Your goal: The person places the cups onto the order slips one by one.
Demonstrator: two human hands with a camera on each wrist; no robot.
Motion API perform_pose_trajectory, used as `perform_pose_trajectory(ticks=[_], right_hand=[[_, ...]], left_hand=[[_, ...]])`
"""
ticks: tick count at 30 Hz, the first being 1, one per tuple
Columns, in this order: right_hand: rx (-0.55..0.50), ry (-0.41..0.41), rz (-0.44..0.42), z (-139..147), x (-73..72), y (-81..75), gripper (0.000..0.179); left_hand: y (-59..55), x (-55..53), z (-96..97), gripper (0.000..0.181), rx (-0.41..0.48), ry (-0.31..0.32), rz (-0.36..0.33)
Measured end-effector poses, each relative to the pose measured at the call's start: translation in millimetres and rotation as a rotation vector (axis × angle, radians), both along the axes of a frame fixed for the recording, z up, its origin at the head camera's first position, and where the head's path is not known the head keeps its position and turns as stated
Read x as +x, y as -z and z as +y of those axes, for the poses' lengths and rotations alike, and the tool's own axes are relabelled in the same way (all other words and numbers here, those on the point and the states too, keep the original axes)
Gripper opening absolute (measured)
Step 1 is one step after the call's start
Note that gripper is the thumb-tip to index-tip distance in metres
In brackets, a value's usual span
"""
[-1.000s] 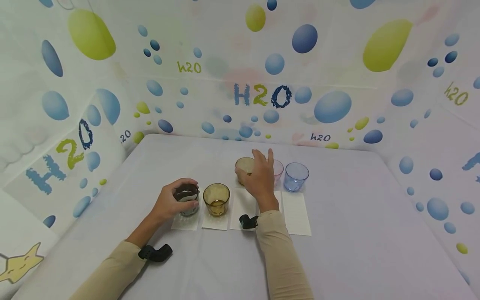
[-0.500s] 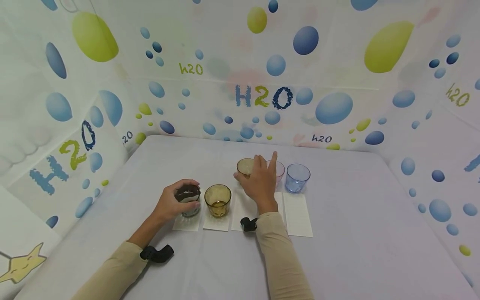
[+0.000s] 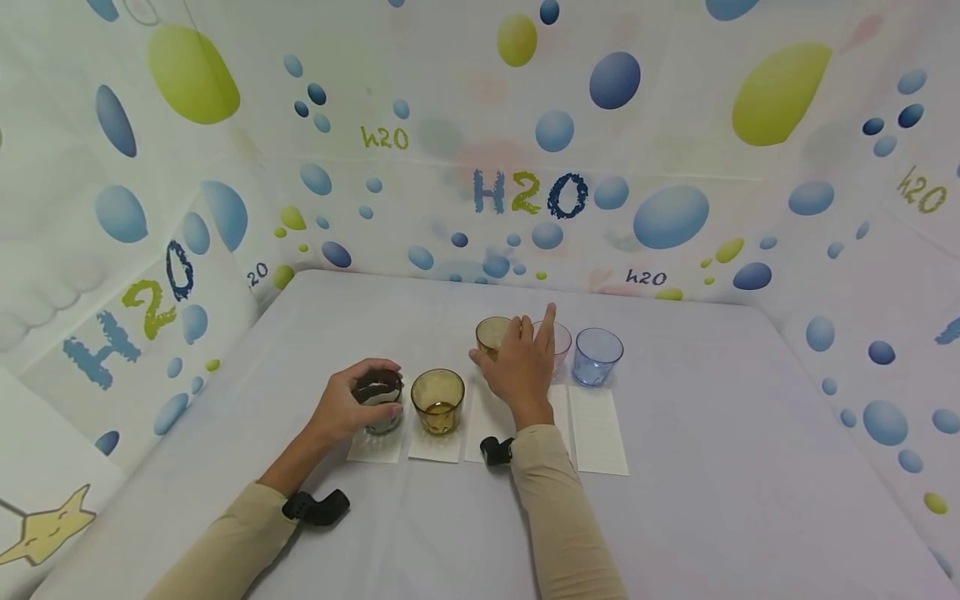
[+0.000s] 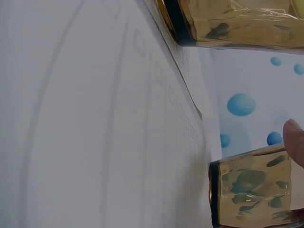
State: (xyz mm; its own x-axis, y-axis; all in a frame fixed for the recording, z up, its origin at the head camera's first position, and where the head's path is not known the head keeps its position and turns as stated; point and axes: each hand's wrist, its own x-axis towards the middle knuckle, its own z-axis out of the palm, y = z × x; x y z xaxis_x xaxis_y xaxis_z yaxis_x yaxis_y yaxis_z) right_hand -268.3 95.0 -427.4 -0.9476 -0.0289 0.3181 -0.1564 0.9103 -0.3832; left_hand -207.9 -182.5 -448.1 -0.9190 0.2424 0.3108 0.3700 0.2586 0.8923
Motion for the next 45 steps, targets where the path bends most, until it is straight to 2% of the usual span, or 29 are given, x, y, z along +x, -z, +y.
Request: perform_pose_trajectory(ticks=[12, 16, 20, 28, 37, 41, 45], right_hand=[[-0.108, 0.029, -0.028, 0.0, -1.1, -3.7, 0.085], [-0.122, 0.033, -0.008, -1.4, -1.7, -4.5, 0.085], [-0.197, 0.054, 0.013, -2.8, -2.9, -3.8, 0.084], [-0.252, 0.059, -0.020, -0.2, 0.7, -9.5, 0.085], [-0.349, 0.013, 0.076, 2.8, 0.3, -11.3, 0.080], [-0.437, -0.002, 0.090, 4.5, -1.1, -11.9, 0.080], [-0.572, -0.041, 0.100, 6.4, -0.9, -14.6, 0.078]], left_hand=[[-1.4, 1.1, 0.2, 0.053, 0.008, 0.006, 0.004], [-1.7, 1.7, 0.1, 0.054, 0.005, -0.002, 0.000], [-1.0, 1.9, 0.3, 0.054, 0.008, 0.003, -0.001], [2.7, 1.6, 0.6, 0.055, 0.009, 0.007, 0.000], [0.0, 0.9, 0.7, 0.055, -0.001, -0.009, 0.011], [-1.0, 0.3, 0.7, 0.055, 0.005, 0.002, 0.016], [-1.2, -0.5, 0.7, 0.056, 0.009, 0.006, 0.009]])
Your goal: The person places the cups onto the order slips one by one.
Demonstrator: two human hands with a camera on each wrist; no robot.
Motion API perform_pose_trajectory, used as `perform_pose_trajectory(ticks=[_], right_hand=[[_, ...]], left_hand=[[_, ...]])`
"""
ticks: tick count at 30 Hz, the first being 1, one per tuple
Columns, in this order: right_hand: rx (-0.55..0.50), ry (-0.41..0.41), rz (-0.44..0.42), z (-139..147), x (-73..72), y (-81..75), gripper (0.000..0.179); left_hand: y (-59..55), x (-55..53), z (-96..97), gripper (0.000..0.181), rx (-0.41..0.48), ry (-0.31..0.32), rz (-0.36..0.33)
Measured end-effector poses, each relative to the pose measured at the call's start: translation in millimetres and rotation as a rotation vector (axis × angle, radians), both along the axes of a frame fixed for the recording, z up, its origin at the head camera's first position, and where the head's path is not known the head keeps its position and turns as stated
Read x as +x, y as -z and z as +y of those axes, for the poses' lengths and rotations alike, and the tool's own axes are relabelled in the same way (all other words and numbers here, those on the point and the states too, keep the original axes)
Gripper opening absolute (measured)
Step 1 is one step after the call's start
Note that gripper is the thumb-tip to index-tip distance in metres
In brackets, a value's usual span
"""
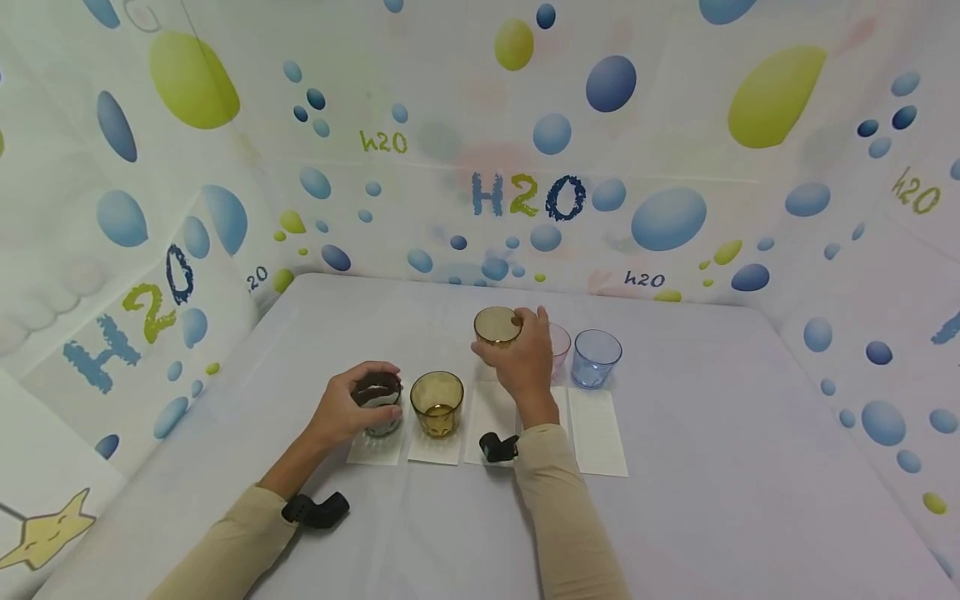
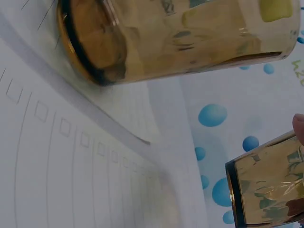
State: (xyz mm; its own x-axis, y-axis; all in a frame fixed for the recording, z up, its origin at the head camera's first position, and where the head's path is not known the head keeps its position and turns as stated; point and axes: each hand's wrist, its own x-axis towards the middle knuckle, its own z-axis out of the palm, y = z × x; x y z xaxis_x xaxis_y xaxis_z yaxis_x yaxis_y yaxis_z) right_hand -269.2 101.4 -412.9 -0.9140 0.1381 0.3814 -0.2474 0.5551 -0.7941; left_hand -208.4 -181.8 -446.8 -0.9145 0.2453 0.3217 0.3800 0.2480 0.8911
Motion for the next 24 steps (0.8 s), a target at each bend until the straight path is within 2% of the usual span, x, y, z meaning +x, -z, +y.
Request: perform_pose_trajectory(ticks=[3, 9, 17, 24], right_hand=[[-0.074, -0.041, 0.026, 1.1, 2.2, -3.2, 0.077], [-0.139, -0.087, 0.046, 2.0, 6.8, -9.4, 0.080], [-0.205, -0.103, 0.062, 0.8, 10.9, -19.7, 0.078], [-0.223, -0.100, 0.123, 1.2, 15.9, -31.6, 0.076]], left_hand=[[-0.1, 0.0, 0.2, 0.055, -0.001, -0.002, -0.003], [0.3, 0.5, 0.3, 0.056, 0.004, -0.004, -0.013], [1.5, 0.2, -0.1, 0.054, 0.006, 0.008, 0.004], [1.1, 0.1, -0.1, 0.053, 0.019, 0.018, 0.006]])
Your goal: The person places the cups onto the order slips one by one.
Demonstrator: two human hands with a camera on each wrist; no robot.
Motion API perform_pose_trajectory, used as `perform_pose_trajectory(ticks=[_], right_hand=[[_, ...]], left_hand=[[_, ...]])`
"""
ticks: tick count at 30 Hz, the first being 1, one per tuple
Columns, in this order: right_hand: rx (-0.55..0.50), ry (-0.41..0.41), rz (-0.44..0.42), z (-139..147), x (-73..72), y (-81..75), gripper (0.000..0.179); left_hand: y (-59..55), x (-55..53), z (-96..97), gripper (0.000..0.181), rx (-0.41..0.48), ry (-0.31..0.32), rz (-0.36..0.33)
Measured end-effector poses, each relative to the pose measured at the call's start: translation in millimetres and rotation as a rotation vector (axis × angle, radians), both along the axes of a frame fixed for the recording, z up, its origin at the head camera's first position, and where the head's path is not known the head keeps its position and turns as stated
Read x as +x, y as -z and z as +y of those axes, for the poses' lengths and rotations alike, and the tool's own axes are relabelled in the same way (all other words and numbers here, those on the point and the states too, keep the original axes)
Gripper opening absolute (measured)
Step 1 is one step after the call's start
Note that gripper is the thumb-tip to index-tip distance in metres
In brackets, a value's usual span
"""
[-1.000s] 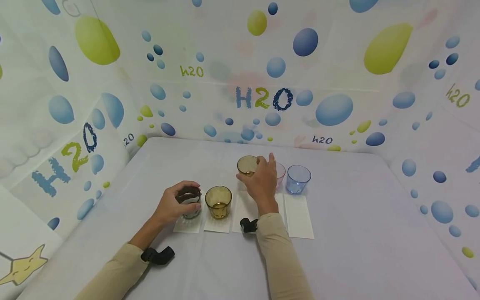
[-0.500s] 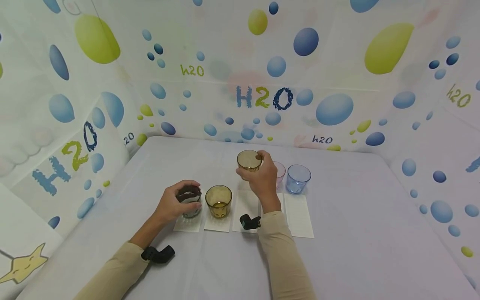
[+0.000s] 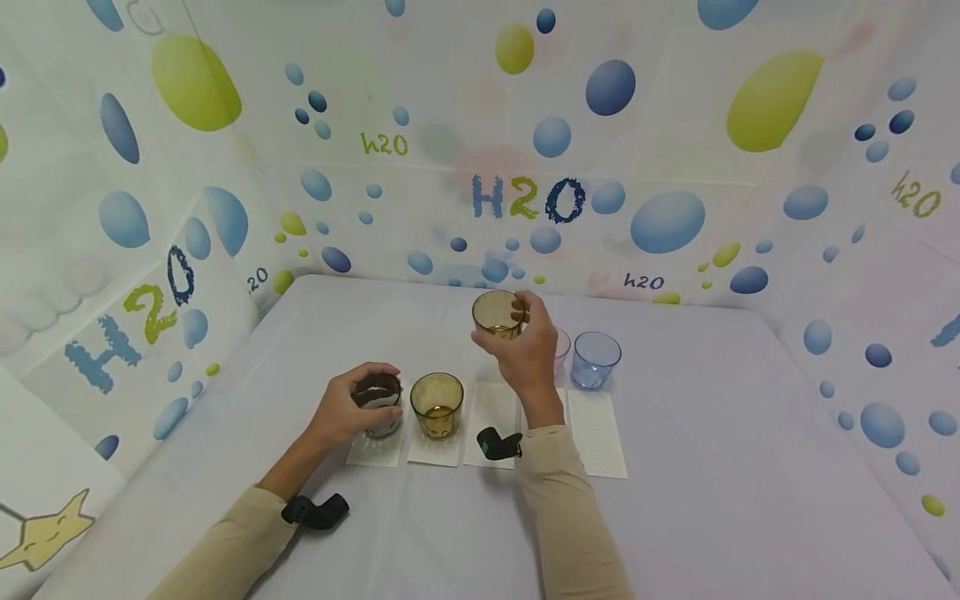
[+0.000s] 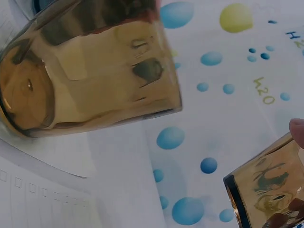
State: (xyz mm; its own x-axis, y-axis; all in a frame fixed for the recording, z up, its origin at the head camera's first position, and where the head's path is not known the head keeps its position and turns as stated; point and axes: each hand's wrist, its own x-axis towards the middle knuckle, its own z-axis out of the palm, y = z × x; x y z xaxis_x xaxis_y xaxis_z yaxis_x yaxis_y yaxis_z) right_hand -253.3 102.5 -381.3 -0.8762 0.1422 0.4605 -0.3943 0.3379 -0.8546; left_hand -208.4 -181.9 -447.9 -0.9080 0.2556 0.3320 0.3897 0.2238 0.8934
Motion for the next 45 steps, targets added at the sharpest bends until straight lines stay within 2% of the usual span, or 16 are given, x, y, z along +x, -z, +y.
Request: perform_pose_trajectory(ticks=[11, 21, 28, 37, 45], right_hand=[[-0.001, -0.038, 0.051, -0.9, 8.9, -16.5, 0.078], [0.030, -0.080, 0.058, 3.9, 18.1, -26.1, 0.078], [0.031, -0.087, 0.067, 10.4, 24.7, -33.3, 0.077], [0.005, -0.117, 0.073, 10.7, 29.4, -37.0, 0.075], [0.005, -0.106, 0.066, 11.6, 35.8, -33.0, 0.076]], left_hand=[[1.1, 2.7, -1.6, 0.052, -0.006, -0.014, -0.005], [2.0, 1.4, -1.8, 0.053, -0.006, -0.014, -0.009], [-3.1, 1.5, 0.2, 0.055, -0.023, -0.027, -0.024], [-3.8, -1.3, -0.9, 0.053, -0.046, -0.048, -0.012], [-1.0, -1.0, 0.0, 0.055, -0.036, -0.034, -0.026]])
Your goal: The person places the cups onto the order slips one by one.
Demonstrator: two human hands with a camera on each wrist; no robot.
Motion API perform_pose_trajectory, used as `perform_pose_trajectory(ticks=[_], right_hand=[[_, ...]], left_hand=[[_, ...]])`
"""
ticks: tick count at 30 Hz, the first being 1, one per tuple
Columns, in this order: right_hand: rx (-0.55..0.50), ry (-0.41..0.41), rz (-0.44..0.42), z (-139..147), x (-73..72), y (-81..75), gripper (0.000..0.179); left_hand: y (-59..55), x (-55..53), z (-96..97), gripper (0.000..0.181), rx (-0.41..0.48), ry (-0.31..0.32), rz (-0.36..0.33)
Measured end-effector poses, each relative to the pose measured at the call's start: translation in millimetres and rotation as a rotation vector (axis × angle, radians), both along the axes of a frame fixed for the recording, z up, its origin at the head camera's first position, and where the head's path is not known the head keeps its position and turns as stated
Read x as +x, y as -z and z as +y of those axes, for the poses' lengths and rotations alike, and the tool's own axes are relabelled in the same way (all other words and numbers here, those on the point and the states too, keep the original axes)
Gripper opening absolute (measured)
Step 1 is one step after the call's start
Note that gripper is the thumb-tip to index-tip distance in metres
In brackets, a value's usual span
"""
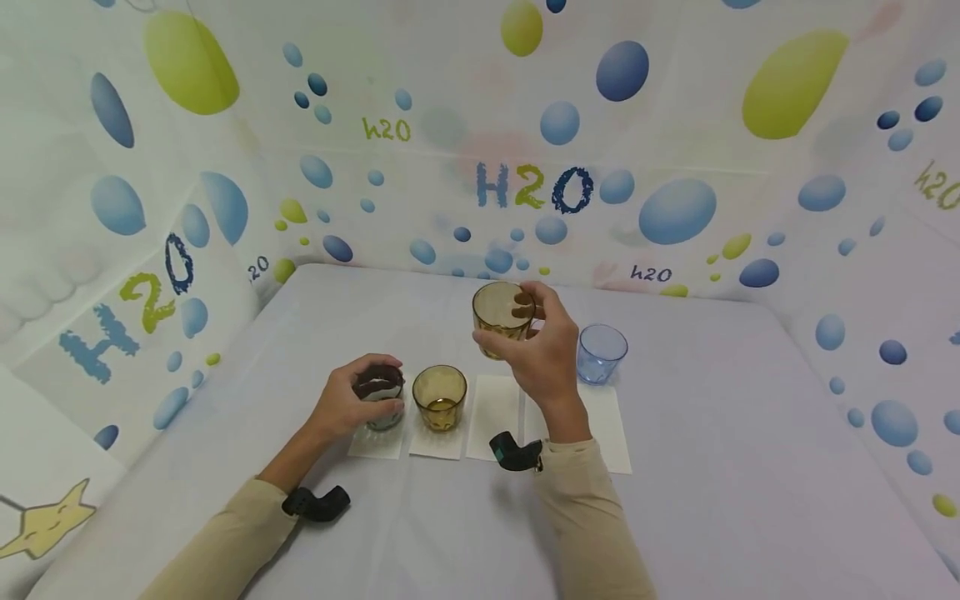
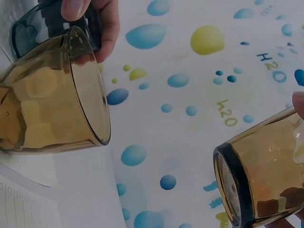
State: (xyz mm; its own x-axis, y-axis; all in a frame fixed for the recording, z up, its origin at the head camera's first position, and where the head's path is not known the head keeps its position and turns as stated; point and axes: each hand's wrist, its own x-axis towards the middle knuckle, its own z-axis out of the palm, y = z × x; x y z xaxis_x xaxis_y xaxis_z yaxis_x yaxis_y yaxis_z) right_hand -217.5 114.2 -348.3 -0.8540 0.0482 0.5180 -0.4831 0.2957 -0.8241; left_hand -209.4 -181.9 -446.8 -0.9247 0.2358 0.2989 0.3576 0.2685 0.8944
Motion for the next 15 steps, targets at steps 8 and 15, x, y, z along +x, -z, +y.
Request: perform_pose_trajectory(ticks=[8, 15], right_hand=[[-0.020, -0.025, -0.001, 3.8, 4.5, 1.4, 0.075], [0.003, -0.056, -0.022, 4.4, 4.5, 8.7, 0.075]], left_hand=[[0.3, -0.3, 3.6, 0.054, 0.007, 0.005, 0.004], [0.0, 1.6, 2.0, 0.056, -0.018, -0.017, 0.004]])
